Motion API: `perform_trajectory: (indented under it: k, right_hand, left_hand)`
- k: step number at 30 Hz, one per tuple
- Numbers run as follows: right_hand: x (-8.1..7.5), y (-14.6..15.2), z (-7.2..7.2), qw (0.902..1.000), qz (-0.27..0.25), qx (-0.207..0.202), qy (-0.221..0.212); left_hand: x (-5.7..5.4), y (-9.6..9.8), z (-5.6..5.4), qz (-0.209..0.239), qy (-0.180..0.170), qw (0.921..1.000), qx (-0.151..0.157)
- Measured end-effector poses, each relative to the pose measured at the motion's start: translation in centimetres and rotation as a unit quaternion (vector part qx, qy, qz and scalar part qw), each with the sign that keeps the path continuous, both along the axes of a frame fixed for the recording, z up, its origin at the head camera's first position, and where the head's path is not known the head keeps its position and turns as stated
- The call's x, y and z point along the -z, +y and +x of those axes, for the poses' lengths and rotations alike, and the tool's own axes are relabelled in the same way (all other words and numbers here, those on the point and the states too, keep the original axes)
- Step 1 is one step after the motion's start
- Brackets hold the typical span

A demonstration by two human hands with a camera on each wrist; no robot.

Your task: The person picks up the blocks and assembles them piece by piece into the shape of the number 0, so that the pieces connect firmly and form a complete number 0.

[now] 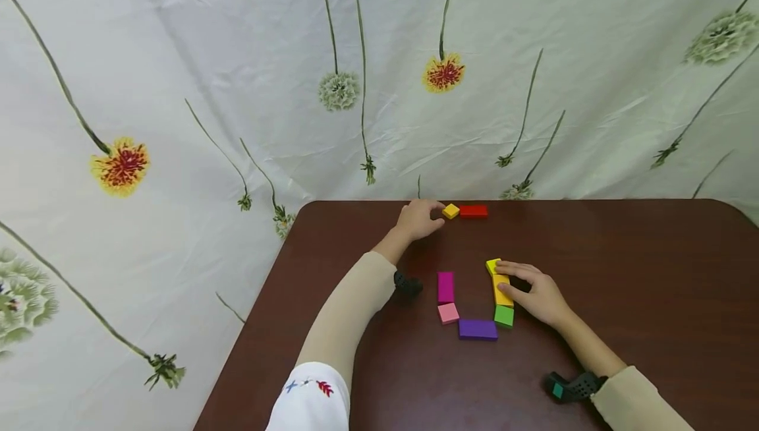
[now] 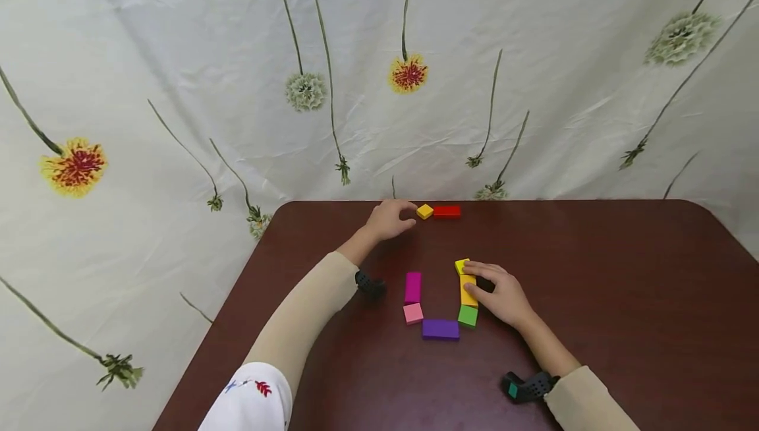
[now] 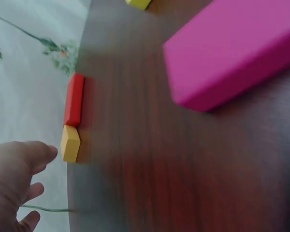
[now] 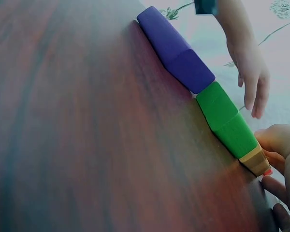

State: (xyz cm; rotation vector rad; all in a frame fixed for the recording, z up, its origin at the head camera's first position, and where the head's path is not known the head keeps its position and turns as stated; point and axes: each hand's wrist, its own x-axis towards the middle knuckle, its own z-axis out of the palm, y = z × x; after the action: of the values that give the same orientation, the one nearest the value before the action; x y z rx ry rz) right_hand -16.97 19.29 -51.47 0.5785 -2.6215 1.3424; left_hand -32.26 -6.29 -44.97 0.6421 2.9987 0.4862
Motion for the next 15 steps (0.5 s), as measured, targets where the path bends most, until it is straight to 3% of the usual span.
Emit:
perform_trajectory:
  k: [5, 10, 15]
  right_hand:
    - [0.2, -0.4, 0.2, 1.0, -0.001, 0.001, 0.003]
    - [0.2, -0.4, -0.1, 0.9999, -0.001, -0.001, 0.012]
    - [0.1, 0.1, -0.2, 0.9999, 0.002, 0.0, 0.014]
  left_hand:
    - [0.2, 1.2, -1.7, -0.097, 0.005, 0.9952, -0.012]
    - [0.6, 2.0, -2.4, -0.079, -0.046, 0.9954, -0.03]
    - [1.3, 2.9, -2.7, -0.08, -0.077, 0.9936, -0.018]
